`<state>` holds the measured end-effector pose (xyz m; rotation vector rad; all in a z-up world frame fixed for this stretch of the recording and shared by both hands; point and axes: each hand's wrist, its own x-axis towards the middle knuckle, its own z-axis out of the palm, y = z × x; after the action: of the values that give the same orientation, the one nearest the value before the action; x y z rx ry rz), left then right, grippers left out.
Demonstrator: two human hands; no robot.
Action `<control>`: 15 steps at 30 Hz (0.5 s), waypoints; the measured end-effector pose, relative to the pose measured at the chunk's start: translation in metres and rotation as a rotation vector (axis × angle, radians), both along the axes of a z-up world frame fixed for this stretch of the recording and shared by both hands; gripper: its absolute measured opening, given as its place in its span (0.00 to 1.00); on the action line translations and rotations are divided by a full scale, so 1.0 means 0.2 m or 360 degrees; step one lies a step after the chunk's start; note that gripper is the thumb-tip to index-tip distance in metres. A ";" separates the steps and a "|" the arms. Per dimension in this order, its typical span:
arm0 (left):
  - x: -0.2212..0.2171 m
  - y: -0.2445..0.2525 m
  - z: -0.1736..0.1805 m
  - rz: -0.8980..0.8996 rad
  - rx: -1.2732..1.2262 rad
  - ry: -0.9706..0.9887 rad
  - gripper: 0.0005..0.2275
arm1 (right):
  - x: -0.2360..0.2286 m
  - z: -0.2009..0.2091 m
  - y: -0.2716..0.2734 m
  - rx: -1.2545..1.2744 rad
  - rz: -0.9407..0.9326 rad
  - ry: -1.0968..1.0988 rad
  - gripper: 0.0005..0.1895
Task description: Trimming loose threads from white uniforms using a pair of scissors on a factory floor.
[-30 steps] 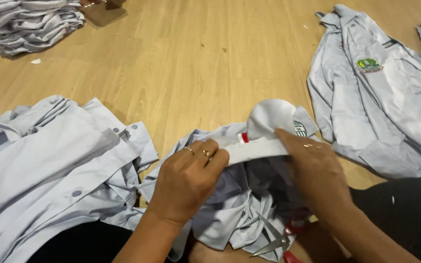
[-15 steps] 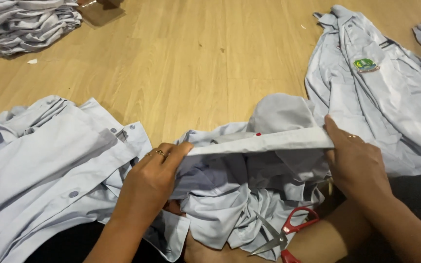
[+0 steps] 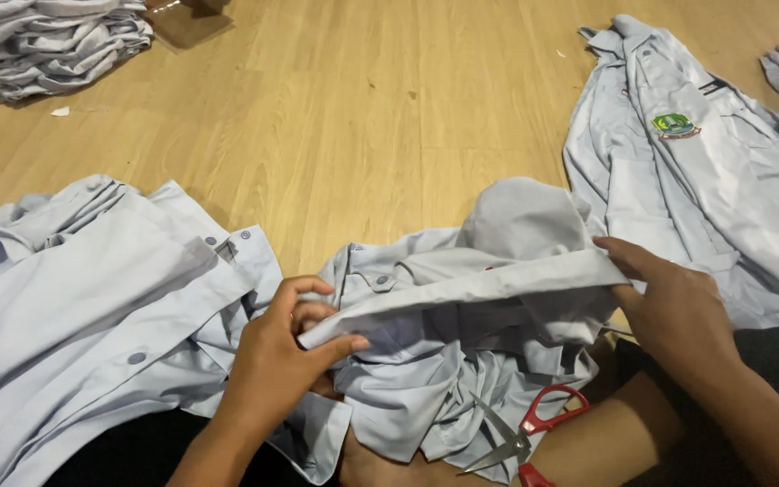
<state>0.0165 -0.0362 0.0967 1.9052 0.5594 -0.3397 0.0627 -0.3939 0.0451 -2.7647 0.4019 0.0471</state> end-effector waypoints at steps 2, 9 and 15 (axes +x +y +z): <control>0.00 0.02 -0.04 0.0042 -0.0104 0.0046 0.22 | 0.00 -0.05 -0.03 -0.0067 0.0013 -0.0007 0.31; -0.01 0.13 -0.23 0.0257 -0.0934 0.0042 0.19 | 0.04 -0.14 -0.09 -0.0128 0.0138 -0.0061 0.27; 0.02 0.18 -0.34 -0.0178 -0.0066 -0.0201 0.09 | 0.05 -0.19 -0.10 -0.0146 0.0150 0.0005 0.22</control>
<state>0.0208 -0.0009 0.0279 1.9072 0.3605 -0.2978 0.0722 -0.4134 0.0081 -2.8730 0.2811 0.0574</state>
